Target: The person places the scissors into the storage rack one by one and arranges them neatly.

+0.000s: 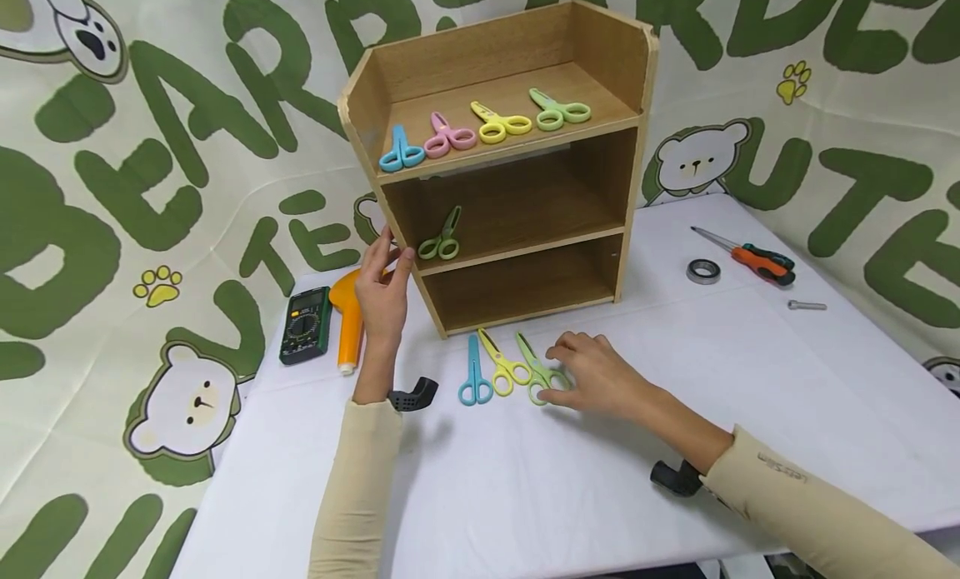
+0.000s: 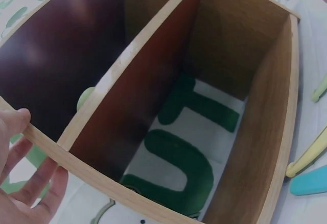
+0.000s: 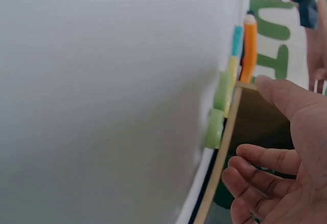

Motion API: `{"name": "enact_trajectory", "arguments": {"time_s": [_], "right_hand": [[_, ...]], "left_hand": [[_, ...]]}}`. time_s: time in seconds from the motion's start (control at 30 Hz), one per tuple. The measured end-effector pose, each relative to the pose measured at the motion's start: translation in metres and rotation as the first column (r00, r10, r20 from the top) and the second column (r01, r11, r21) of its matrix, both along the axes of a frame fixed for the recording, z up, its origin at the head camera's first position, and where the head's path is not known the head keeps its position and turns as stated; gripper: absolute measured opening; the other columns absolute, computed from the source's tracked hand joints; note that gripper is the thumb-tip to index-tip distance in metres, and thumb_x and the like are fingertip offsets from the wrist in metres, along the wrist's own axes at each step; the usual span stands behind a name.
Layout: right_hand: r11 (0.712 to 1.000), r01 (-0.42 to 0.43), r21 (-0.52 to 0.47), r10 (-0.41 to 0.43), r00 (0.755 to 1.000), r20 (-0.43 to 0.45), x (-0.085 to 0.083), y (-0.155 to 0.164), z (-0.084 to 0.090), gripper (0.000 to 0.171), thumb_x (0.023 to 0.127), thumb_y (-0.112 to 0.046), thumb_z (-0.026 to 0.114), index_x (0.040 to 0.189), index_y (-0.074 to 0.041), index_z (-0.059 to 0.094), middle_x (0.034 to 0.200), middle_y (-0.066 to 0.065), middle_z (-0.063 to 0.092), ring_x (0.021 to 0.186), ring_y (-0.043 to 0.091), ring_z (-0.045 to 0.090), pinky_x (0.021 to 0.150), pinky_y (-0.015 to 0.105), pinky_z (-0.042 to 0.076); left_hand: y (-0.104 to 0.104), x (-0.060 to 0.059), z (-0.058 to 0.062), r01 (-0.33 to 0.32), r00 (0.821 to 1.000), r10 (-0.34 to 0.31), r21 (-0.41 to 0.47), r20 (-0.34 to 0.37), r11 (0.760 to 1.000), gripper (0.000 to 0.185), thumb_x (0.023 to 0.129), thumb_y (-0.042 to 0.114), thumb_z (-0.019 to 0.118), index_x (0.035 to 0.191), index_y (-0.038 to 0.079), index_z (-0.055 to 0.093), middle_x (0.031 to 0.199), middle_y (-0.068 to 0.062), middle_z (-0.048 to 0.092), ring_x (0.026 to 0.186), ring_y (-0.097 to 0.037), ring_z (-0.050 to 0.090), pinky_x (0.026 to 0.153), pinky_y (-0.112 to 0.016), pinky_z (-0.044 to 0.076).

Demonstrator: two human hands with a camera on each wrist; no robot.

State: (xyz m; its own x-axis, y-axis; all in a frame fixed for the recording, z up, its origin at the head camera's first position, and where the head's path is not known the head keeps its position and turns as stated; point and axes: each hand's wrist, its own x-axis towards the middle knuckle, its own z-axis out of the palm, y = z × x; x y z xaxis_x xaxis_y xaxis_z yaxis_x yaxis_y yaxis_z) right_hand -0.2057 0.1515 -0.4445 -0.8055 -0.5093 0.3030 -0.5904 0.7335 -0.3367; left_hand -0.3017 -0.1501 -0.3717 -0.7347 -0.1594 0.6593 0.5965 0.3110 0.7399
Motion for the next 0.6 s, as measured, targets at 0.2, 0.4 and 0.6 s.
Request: {"name": "enact_trajectory", "arguments": {"time_s": [0.2,0.4,0.6], "right_hand": [[0.997,0.037,0.071,-0.037,0.999,0.004,0.004,-0.005,-0.012,0.064,0.075,-0.055,0.083,0.111,-0.004,0.072,0.106,0.004,0.065,0.097,0.021,0.059,0.079,0.040,0.043],[0.993,0.077,0.089,-0.073,0.996,-0.041,0.001,-0.011,-0.020,0.068,0.071,-0.061,0.083,0.106,-0.003,0.073,0.100,0.003,0.062,0.091,0.020,0.058,0.080,0.042,0.043],[0.993,0.109,0.053,-0.106,0.993,-0.053,0.000,-0.015,-0.021,0.055,0.068,-0.053,0.087,0.091,-0.004,0.074,0.088,0.002,0.062,0.078,0.015,0.054,0.077,0.041,0.043]], "left_hand": [[0.001,0.000,0.000,0.011,1.000,-0.011,0.012,0.007,1.000,0.048,0.099,0.025,0.064,0.146,0.023,0.053,0.136,0.001,0.057,0.115,-0.016,0.060,0.095,-0.045,0.053],[0.003,0.004,0.004,0.004,1.000,-0.004,0.014,0.007,1.000,0.048,0.100,0.022,0.064,0.147,0.021,0.052,0.137,-0.004,0.057,0.116,-0.017,0.060,0.095,-0.035,0.053],[0.003,0.001,0.001,-0.022,1.000,0.021,0.013,0.018,1.000,0.049,0.100,0.012,0.062,0.147,0.013,0.051,0.137,-0.010,0.056,0.116,-0.023,0.060,0.095,-0.033,0.053]]}}
